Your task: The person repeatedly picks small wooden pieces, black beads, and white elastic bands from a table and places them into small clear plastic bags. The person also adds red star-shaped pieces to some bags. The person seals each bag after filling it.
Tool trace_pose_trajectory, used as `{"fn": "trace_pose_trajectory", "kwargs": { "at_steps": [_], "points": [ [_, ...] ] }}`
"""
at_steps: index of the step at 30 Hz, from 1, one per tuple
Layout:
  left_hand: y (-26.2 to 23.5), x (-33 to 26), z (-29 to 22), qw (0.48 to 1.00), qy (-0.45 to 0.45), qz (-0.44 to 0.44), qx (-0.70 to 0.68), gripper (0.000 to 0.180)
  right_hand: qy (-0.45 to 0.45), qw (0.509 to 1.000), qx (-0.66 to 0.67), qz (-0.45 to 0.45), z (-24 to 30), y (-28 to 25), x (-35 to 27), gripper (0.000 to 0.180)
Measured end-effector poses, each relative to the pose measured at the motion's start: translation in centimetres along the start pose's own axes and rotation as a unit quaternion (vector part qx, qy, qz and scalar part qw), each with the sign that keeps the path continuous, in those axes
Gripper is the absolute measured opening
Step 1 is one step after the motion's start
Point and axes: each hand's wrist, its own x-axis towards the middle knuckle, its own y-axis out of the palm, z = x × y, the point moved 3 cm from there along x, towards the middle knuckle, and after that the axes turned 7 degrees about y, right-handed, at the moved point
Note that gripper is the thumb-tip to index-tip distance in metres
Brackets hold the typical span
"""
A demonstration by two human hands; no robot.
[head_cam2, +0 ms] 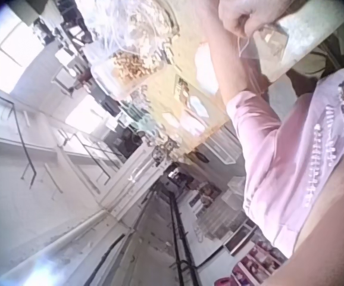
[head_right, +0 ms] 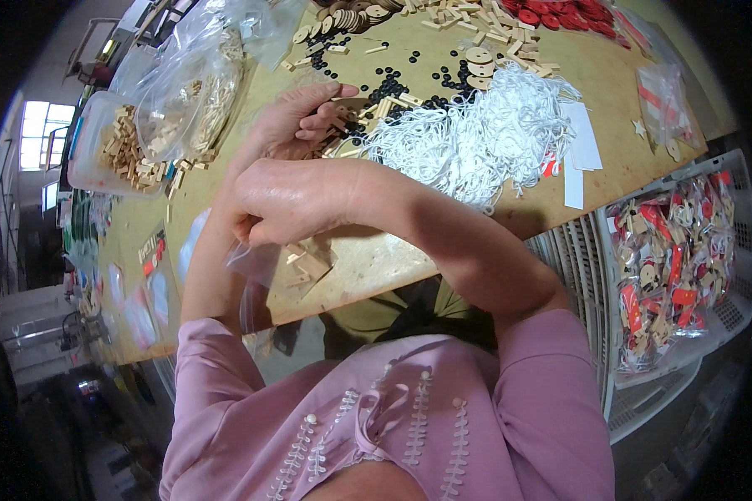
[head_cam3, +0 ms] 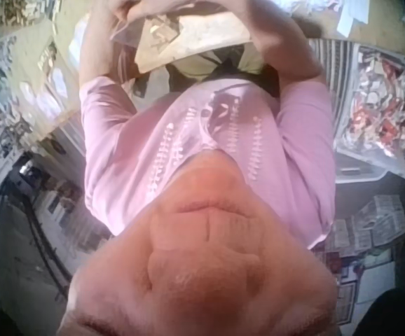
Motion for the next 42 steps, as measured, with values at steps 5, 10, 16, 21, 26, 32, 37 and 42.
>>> {"fn": "trace_pose_trajectory", "kwargs": {
  "at_steps": [5, 10, 16, 21, 26, 32, 37, 42],
  "points": [
    [-0.6, -0.4, 0.0, 0.983, 0.040, 0.010, -0.179, 0.033, 0.019, 1.000, 0.006, 0.006, -0.2, 0.2, 0.0, 0.014],
    [1.7, -4.7, 0.3, 0.919, 0.139, 0.050, -0.365, 0.058, 0.031, 0.999, 0.013, 0.022, 0.4, 0.1, -0.4, 0.013],
    [1.5, -6.9, 1.0, 0.891, 0.146, 0.098, -0.419, 0.063, 0.011, 0.999, -0.003, 0.040, 0.5, 0.8, -0.2, 0.010],
    [0.8, -7.3, 1.1, 0.889, 0.138, 0.096, -0.427, 0.056, -0.031, 0.999, -0.025, 0.033, 0.0, 1.1, -0.1, 0.009],
    [0.8, -7.4, 1.1, 0.900, 0.150, 0.082, -0.401, 0.056, 0.021, 0.998, -0.033, 0.053, -0.1, 1.3, 0.0, 0.011],
    [0.6, -7.4, 1.4, 0.909, 0.160, 0.074, -0.378, 0.057, -0.011, 0.998, -0.026, 0.048, 0.0, 1.2, 0.0, 0.016],
    [0.6, -7.3, 1.5, 0.909, 0.161, 0.080, -0.376, 0.057, 0.012, 0.998, -0.031, 0.056, -0.1, 1.4, 0.0, 0.013],
    [0.5, -7.3, 1.6, 0.908, 0.160, 0.084, -0.379, 0.057, 0.017, 0.997, -0.049, 0.057, -0.4, 1.4, 0.1, 0.009]
  ]
}}
